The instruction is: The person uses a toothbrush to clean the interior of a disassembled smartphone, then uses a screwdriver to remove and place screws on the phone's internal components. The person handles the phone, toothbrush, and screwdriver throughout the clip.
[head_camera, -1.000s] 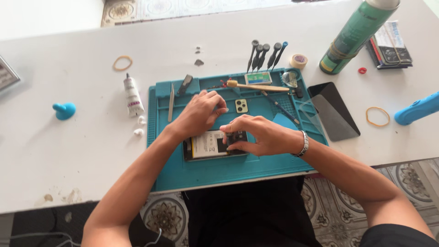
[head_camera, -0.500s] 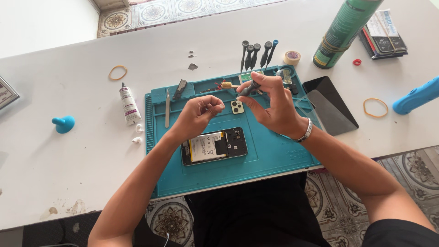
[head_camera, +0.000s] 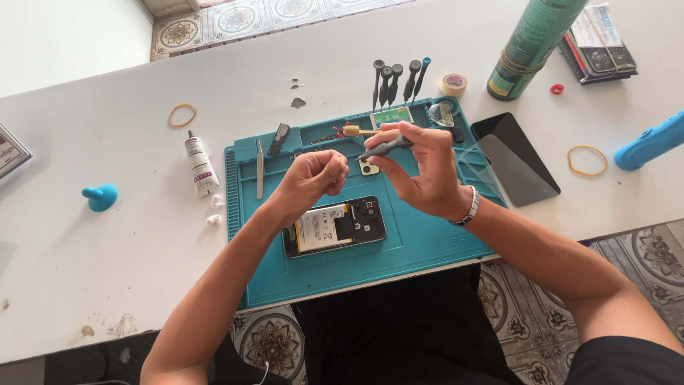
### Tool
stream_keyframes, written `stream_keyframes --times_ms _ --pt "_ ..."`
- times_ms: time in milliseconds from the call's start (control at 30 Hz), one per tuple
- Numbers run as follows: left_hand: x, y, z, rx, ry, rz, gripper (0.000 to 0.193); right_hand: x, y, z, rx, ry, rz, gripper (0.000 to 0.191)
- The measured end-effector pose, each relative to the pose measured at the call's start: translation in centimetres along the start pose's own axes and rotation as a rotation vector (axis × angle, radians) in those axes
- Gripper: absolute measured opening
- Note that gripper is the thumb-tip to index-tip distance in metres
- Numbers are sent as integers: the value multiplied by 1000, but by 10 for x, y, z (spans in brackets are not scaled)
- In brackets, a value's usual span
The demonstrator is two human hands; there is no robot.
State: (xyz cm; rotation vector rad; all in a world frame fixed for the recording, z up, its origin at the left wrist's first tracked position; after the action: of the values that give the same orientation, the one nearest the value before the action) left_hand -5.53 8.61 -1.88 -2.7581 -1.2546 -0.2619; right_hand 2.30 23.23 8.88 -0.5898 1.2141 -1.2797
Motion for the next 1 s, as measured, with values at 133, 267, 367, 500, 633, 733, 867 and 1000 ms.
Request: stream_keyframes --times_ms 133,267,367,500,633,733,867,1000 --pt "5 0 2 19 -2 61 35 -3 2 7 -17 -77 -57 64" --pt "14 3 -1 102 -69 151 31 1 4 9 30 -137 -51 64" --pt "16 4 -3 132 -45 166 29 5 5 6 94 -216 -22 63" --pt "13 7 -7 170 -118 128 29 4 5 3 132 -274 -34 62" --pt "14 8 -11 190 -162 122 30 3 4 2 136 -282 -46 62" --pt "18 10 -15 228 -182 152 30 4 3 1 138 -285 -23 62" --pt "19 10 -14 218 -204 142 31 5 4 -1 159 -287 -5 61" --pt "20 8 -19 210 -275 114 25 7 2 -4 202 -292 38 60"
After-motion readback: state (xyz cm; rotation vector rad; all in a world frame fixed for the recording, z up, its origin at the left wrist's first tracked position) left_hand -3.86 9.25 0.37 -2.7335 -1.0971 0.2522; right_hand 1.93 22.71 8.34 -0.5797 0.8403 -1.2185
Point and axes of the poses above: each hand's wrist, its own y-axis away from the middle knuckle, its own x-axis out of the palm, z = x × y, the point moved 10 cm from there along -y, towards the middle knuckle, and after that the axes turned 6 degrees about y, right-handed, at the moved point
